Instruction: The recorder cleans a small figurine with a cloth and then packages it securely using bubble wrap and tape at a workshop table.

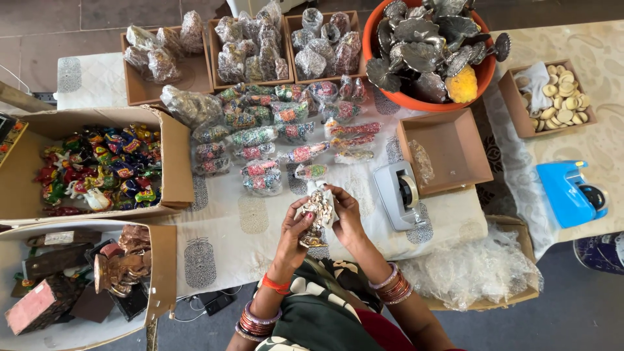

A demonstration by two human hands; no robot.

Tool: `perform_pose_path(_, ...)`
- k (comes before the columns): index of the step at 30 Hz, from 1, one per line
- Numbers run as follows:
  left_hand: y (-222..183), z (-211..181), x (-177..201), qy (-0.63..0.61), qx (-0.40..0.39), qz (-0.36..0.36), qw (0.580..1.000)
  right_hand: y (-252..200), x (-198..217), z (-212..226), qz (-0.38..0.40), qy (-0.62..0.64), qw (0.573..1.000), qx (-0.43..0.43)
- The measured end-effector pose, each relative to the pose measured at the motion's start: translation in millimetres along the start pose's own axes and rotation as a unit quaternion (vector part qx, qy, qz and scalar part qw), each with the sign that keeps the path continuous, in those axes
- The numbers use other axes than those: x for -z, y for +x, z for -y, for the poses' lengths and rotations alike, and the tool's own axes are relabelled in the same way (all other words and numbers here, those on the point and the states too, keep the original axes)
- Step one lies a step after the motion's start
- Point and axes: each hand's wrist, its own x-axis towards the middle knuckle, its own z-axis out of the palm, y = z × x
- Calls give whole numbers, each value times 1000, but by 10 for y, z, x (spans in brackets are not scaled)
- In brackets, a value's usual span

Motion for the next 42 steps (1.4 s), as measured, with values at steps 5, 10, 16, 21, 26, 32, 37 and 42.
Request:
perform_pose_path(5, 12, -269, -156, -53, -7, -73, 996, -275, -85, -130, 57, -158, 983, 73)
perform_pose_path(10, -17, -232, -22, -28, -1, -82, 996, -213, -202, -89, 38, -204, 971, 115)
perform_pose_path(16, -61, -47, 14, -86, 57, 5, 995, -224, -349, 78, 40, -285, 932, 219)
perform_pose_path(21, -48, -214, 20, -161, 26, -10, 987, -531, -261, -117, 135, -404, 871, 245)
perform_pose_path(26, -84, -78, -37, -97, 61, -2, 993, -275, -441, 129, 99, -381, 856, 335)
perform_pose_path(32, -145, -136, -123, -109, 62, 27, 992, -439, -358, 123, 60, -413, 869, 266)
perform_pose_path(37, -144, -236, -12, -128, 9, 8, 992, -526, -284, -15, 175, -512, 778, 319)
perform_pose_path(42, -255, -110, -197, -94, 83, 31, 992, -372, -570, 262, 67, -401, 851, 333)
